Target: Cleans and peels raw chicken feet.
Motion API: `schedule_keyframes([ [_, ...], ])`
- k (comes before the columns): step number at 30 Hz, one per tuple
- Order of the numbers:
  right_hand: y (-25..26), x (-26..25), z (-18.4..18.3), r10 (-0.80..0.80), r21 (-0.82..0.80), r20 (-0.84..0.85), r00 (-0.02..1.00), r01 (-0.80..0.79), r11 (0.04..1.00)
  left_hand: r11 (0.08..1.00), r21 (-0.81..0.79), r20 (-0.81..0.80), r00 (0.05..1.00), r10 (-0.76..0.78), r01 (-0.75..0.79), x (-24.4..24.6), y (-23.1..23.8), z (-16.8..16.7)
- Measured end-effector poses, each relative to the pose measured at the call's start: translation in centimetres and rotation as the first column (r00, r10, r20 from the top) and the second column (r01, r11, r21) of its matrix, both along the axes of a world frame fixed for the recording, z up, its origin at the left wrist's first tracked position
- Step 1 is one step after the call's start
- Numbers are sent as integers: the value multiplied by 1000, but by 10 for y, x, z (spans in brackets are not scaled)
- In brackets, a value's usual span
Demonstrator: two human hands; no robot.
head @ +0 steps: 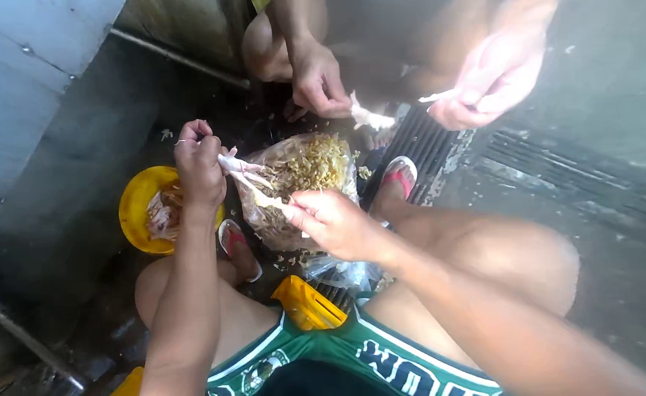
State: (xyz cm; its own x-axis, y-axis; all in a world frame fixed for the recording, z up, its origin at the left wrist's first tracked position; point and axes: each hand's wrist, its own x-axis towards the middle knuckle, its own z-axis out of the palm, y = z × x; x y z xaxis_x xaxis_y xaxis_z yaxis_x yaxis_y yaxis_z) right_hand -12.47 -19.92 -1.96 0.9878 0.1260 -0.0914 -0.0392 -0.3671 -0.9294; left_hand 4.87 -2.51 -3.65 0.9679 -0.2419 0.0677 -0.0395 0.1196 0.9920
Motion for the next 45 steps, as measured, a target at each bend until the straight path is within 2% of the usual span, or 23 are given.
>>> schedule_keyframes([
  [3,-8,-2,5,29,15,58,998,-30,999,997,57,-15,998,60,-59,2,2,2],
  [6,-10,-11,15,81,61,162,983,-92,994,967,83,-128,960,249,-240,23,17,1],
  [9,-17,-15,16,52,40,195,979,-61,997,923,62,-231,895,382,-379,32,24,5],
  [11,-22,-12,14,16,-39,106,994,-11,999,950,-15,-218,929,300,-311,22,20,9],
  [14,-22,-5,6,-42,-81,10,999,43,996,989,-148,-120,993,2,-20,2,5,7],
  [16,-17,-3,4,-96,-1,-40,995,96,995,963,-233,-82,984,-156,133,-8,-7,4],
  [18,-12,-1,2,-140,159,-58,988,148,976,937,-264,-65,965,-254,229,-14,-15,4],
  [20,-8,-1,0,-141,324,-56,988,151,934,926,-267,-64,954,-292,266,-20,-20,3],
  [21,-7,-1,-1,-130,357,-60,990,143,923,928,-258,-65,953,-295,270,-22,-21,3],
  [24,0,-1,-2,-135,292,-94,986,157,944,937,-223,-53,956,-288,269,-30,-24,-2],
  [27,6,0,-3,-136,243,-45,990,143,959,946,-179,-39,958,-283,272,-36,-25,-7],
  [29,8,2,-4,-125,252,-3,992,121,960,962,-156,-44,972,-232,223,-36,-25,-6],
  [32,11,1,7,-110,285,50,993,92,954,995,-99,-176,984,-15,-3,-21,-22,-9],
  [34,13,-12,16,-62,273,124,990,26,962,967,-83,-350,916,196,-239,9,-5,-13],
  [36,9,-20,14,-31,243,162,986,-10,970,903,-134,-475,827,302,-407,29,12,-4],
  [37,6,-19,10,-43,210,152,987,10,978,890,-187,-517,812,272,-417,29,18,2],
  [41,-9,-6,6,-131,72,125,983,123,990,867,-425,-588,807,-46,-260,9,15,3],
  [45,-18,-2,10,-171,40,257,951,166,985,853,-484,-598,786,-157,-197,0,6,3],
])
